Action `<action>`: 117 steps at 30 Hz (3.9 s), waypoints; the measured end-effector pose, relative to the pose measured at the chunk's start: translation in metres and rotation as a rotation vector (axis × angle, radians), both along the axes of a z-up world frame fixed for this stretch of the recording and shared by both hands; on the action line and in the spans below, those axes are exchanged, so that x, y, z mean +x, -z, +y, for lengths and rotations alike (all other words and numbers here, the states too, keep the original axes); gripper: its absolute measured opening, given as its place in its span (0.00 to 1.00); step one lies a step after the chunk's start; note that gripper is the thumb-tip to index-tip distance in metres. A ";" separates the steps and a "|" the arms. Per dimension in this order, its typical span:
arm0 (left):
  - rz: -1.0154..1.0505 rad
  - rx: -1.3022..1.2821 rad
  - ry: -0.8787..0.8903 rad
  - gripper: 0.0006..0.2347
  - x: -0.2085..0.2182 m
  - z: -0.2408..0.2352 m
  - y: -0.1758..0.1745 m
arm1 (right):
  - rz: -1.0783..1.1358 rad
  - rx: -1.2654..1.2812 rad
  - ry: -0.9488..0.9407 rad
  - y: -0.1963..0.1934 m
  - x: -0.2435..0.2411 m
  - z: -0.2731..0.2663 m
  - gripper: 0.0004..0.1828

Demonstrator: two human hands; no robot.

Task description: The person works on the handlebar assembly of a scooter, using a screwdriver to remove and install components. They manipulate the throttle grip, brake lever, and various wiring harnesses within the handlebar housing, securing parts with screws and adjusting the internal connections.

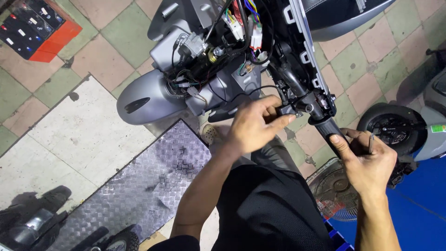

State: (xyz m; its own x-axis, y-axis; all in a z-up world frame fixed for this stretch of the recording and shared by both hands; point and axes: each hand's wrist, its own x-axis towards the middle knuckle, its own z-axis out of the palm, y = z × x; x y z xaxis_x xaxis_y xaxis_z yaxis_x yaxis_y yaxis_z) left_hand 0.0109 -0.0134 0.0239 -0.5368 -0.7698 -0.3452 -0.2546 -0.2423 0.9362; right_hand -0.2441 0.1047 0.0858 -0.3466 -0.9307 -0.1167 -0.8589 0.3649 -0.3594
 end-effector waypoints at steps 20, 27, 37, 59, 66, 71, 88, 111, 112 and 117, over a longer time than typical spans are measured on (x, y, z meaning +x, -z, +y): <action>-0.324 -0.456 -0.279 0.30 -0.027 0.026 -0.011 | -0.020 -0.005 -0.036 -0.009 0.009 -0.005 0.16; -0.334 -0.484 -0.356 0.30 -0.025 0.026 -0.016 | -0.047 0.000 -0.019 -0.008 0.008 -0.005 0.15; -0.194 -0.561 -0.454 0.17 -0.024 0.018 -0.016 | -0.078 0.009 0.019 -0.007 0.008 -0.003 0.16; 0.215 0.516 -0.380 0.08 -0.027 0.012 -0.041 | -0.066 -0.032 -0.045 -0.008 0.009 -0.005 0.17; 0.520 0.521 -0.435 0.07 -0.041 0.022 -0.016 | -0.069 -0.046 -0.031 -0.009 0.011 -0.007 0.19; 0.576 0.568 -0.420 0.07 -0.047 0.028 -0.006 | -0.106 -0.055 -0.040 -0.008 0.009 -0.007 0.18; 0.249 0.267 -0.561 0.13 -0.038 0.030 -0.023 | -0.027 -0.161 -0.140 -0.003 0.008 -0.007 0.16; 0.219 0.221 -0.499 0.11 -0.037 0.036 0.035 | -0.083 -0.288 -0.086 0.000 0.016 -0.011 0.15; 0.204 0.231 -0.512 0.10 -0.037 0.035 0.033 | -0.091 -0.290 -0.081 0.000 0.016 -0.011 0.15; 0.216 0.218 -0.532 0.14 -0.041 0.036 0.030 | -0.107 -0.284 -0.060 0.002 0.016 -0.010 0.16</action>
